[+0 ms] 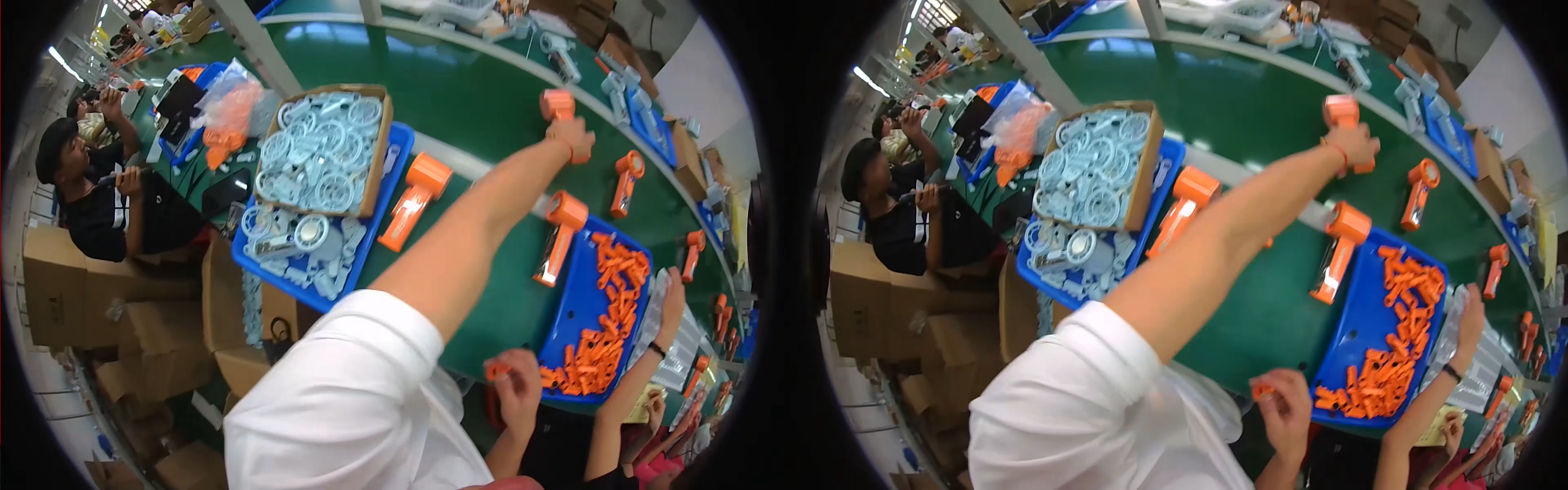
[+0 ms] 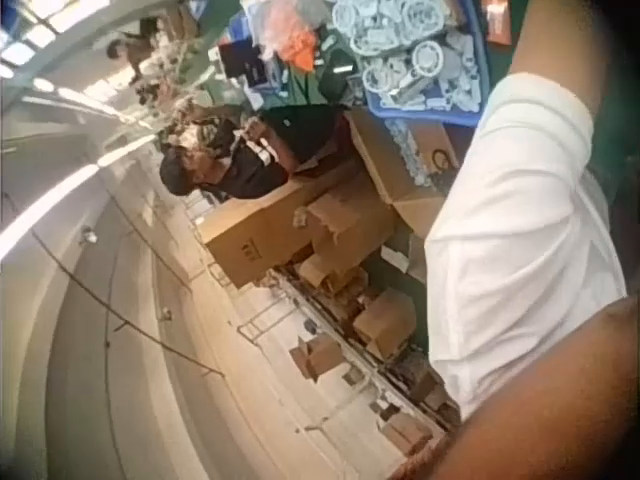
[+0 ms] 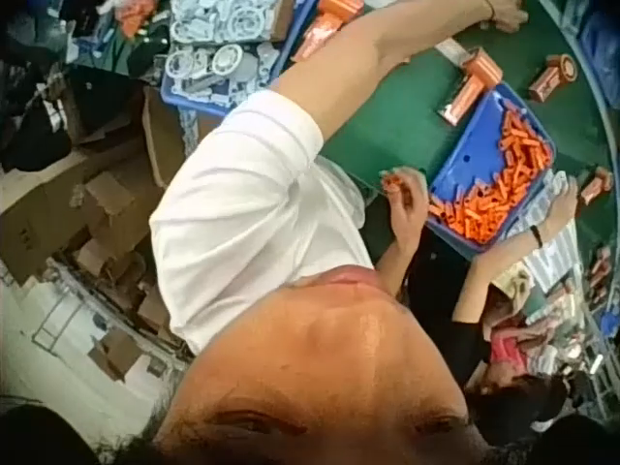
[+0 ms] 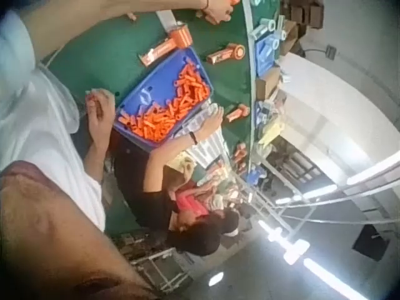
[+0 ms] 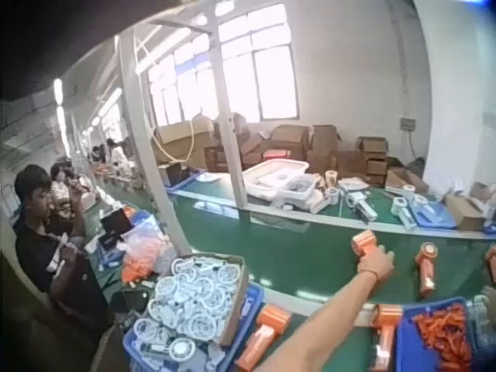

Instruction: Assembling and testing plastic toy handheld fans at a factory workstation.

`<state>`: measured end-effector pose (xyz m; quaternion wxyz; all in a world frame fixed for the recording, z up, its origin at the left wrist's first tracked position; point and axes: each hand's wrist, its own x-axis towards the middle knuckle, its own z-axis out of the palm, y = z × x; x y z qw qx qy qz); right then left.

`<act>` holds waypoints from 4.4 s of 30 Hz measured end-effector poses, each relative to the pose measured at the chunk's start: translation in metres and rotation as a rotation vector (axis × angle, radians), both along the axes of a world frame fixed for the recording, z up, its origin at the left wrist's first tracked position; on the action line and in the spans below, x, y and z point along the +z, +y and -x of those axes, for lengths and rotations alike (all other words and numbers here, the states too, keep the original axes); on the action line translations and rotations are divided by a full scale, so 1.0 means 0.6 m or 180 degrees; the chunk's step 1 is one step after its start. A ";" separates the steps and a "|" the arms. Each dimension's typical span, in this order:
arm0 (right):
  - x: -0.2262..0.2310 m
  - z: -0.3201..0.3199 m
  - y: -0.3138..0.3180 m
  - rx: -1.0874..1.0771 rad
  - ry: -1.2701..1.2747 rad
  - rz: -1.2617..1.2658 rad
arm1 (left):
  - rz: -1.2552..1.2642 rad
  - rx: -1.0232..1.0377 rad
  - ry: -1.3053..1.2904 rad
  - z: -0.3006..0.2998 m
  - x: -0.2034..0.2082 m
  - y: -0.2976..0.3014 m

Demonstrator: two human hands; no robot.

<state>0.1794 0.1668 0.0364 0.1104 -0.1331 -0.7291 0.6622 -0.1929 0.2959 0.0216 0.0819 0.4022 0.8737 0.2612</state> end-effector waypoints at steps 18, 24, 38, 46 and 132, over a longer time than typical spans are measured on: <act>-0.044 0.100 -0.016 0.1048 0.0552 -0.3938 | -0.2642 0.0460 -0.4617 -0.363 -0.010 -0.581; -0.026 0.118 -0.054 -0.0456 -0.1416 -0.3255 | -0.2558 0.0541 -0.4172 -0.358 -0.029 -0.587; 0.008 0.122 -0.099 -0.0495 -0.0611 0.0546 | -0.2475 -0.0362 -0.4205 -0.359 -0.040 -0.555; -0.006 0.122 -0.106 -0.0626 -0.0601 0.0388 | -0.1825 -0.0041 -0.2080 -0.367 -0.041 -0.540; -0.084 0.088 -0.048 0.0441 0.0196 -0.2741 | -0.0554 -0.0717 0.1329 -0.353 -0.048 -0.520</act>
